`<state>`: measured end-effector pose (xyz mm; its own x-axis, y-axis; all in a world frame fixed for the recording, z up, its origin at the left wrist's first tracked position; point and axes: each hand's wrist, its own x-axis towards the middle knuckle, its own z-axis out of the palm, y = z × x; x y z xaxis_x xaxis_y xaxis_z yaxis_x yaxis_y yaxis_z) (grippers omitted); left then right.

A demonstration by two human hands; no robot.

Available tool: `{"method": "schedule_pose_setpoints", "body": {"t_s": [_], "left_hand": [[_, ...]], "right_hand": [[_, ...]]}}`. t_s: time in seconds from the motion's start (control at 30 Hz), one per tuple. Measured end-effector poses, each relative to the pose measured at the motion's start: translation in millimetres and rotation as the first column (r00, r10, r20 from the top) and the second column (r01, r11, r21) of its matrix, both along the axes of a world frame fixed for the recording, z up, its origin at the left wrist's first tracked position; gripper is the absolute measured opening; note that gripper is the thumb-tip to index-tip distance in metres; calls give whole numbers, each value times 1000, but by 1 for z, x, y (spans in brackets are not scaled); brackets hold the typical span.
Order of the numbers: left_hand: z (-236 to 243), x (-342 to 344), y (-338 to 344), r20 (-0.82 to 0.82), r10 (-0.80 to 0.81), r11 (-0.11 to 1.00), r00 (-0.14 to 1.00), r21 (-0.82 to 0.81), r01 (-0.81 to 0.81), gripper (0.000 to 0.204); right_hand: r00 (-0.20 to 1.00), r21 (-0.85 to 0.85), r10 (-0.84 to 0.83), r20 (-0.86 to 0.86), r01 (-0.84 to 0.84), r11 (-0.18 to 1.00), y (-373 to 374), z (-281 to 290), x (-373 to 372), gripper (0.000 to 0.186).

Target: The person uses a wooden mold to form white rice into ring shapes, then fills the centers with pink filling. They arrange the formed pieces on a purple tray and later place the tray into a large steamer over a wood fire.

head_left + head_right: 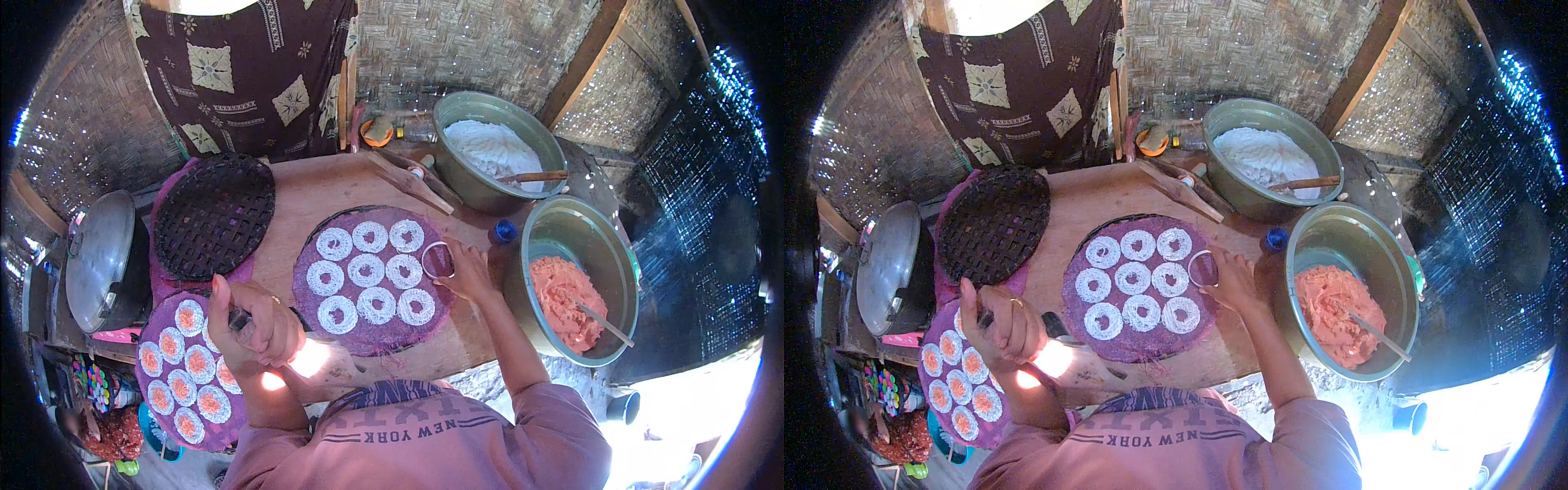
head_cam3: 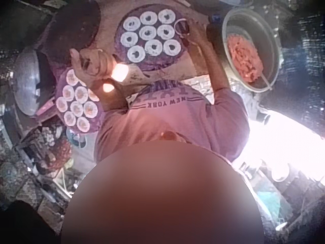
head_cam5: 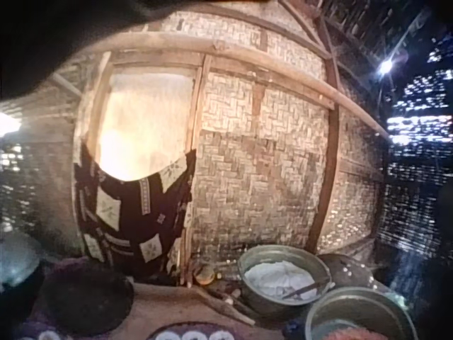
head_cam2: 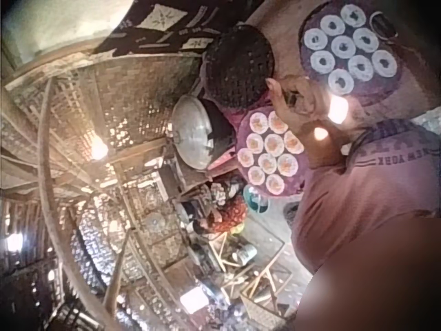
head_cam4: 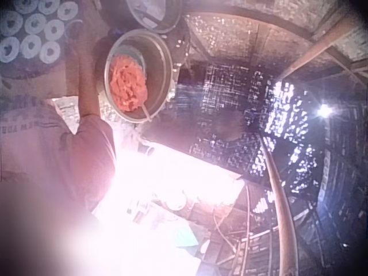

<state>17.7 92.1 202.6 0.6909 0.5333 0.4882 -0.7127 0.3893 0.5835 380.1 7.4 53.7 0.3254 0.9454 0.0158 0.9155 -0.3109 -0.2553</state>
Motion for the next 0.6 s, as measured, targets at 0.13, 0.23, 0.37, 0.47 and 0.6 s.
{"method": "schedule_pose_setpoints", "body": {"t_s": [0.13,0.23,0.37,0.47,0.6], "left_hand": [[-2,0,0,13,15,1000,1000,11,-15,74],[-2,2,-1,11,37,999,999,17,-37,74],[-3,3,-1,4,34,999,999,19,-34,73],[-4,4,-1,5,24,1000,1000,12,-25,74],[-4,5,-2,6,33,999,999,6,-33,74]], "right_hand": [[997,-22,-63,-40,62,998,-8,2,-8,91],[990,15,-123,-64,124,992,-15,-4,-16,90],[976,37,-193,-97,198,980,-23,-16,-25,92],[966,28,-206,-155,213,977,-27,-20,-27,94],[966,35,-196,-169,205,978,-30,-24,-24,95]]}}
